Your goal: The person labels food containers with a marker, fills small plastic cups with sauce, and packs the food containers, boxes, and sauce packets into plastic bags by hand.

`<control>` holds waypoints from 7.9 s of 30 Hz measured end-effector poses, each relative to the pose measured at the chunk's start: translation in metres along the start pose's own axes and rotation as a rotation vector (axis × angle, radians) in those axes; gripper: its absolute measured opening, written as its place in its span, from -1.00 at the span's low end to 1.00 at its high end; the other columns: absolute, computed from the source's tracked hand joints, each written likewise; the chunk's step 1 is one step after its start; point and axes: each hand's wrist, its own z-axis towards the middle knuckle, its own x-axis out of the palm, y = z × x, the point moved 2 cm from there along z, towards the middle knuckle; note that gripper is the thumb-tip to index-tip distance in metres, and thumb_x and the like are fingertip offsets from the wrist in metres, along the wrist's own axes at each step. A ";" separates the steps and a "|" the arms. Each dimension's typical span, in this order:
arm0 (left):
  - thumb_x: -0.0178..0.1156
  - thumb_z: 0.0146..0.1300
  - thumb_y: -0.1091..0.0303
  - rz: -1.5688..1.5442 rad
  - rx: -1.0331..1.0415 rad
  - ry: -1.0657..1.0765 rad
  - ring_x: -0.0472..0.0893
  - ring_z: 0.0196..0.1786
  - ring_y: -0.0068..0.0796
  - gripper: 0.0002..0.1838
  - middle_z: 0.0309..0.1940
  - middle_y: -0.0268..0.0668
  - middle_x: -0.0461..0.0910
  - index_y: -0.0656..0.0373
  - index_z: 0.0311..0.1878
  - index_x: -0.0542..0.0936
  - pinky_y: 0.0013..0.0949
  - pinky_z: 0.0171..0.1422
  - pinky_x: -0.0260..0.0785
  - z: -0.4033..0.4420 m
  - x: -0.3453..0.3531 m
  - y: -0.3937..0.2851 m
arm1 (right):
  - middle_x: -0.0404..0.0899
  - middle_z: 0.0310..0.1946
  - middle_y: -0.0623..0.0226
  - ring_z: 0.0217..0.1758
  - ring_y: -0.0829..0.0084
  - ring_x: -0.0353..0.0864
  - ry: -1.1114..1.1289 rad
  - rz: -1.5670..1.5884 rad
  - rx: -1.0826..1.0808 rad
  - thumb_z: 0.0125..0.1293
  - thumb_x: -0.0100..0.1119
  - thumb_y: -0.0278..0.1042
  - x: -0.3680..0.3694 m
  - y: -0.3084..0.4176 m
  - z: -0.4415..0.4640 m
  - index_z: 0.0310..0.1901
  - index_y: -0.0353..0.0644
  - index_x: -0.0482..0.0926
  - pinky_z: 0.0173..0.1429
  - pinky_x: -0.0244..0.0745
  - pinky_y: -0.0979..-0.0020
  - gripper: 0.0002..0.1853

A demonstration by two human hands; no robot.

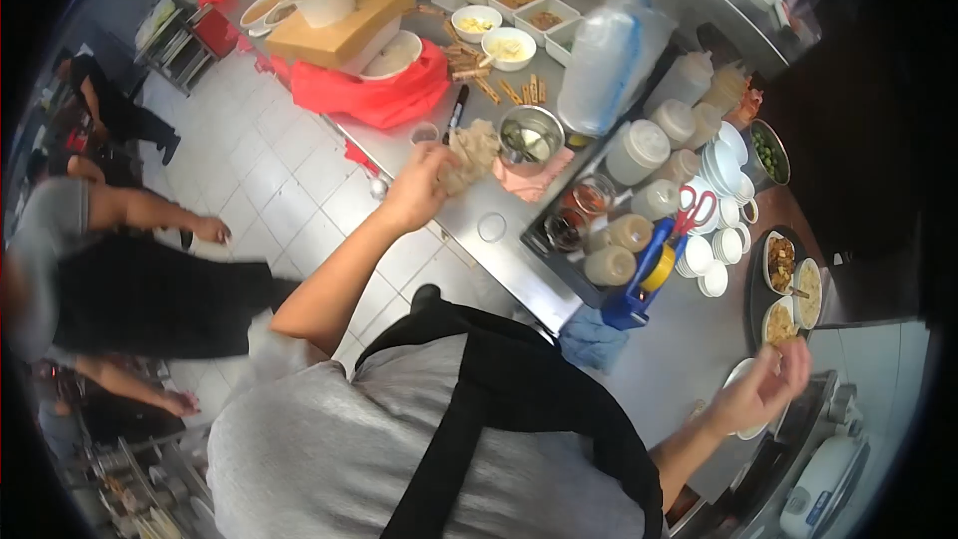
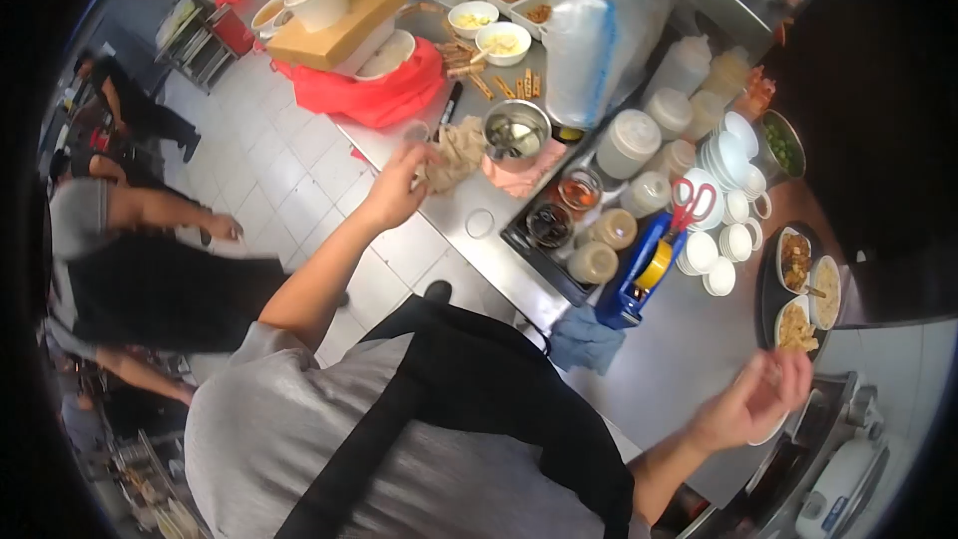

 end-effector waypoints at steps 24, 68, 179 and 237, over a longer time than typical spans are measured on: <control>0.20 0.02 0.58 0.128 -0.124 -0.217 0.22 0.31 0.07 -0.61 0.31 -0.01 0.13 0.15 -0.02 0.49 -0.06 0.36 0.09 -0.043 -0.078 0.097 | 0.61 -0.36 -0.03 -0.19 0.02 0.63 0.386 -0.787 0.443 0.06 0.20 -0.36 0.189 -0.334 0.153 -0.42 -0.18 0.66 -0.09 0.54 0.16 -0.89; 0.29 0.13 0.43 0.160 0.253 -0.205 0.56 -0.31 -0.59 -0.92 -0.44 -0.39 0.57 0.22 -0.35 0.61 -0.40 -0.25 0.44 0.190 -0.024 -0.176 | 0.51 -0.05 0.01 0.07 0.27 0.49 -0.161 1.360 0.949 0.29 0.15 -0.36 0.286 -0.586 0.230 0.00 -0.36 0.47 0.02 0.56 0.36 -0.68; 0.48 -0.21 0.29 0.291 0.121 0.398 0.56 -0.06 -0.07 -0.34 0.17 -0.16 0.25 0.32 -0.01 0.44 -0.12 -0.01 0.47 0.063 -0.135 0.162 | 0.48 -0.46 0.33 -0.37 0.28 0.54 0.524 -0.077 0.032 -0.04 0.35 -0.42 0.420 0.202 -0.130 -0.41 -0.05 0.68 -0.31 0.43 0.31 -0.90; 0.03 0.18 0.25 0.710 0.600 -0.309 0.57 -0.03 -0.10 -0.67 -0.08 -0.05 0.58 -0.04 0.01 0.59 -0.18 0.08 0.41 0.563 -0.272 0.430 | 0.47 -0.43 0.48 -0.41 0.67 0.41 0.424 -0.192 0.443 0.23 0.15 -0.55 0.451 0.301 -0.021 -0.24 -0.30 0.56 -0.33 0.33 0.61 -0.92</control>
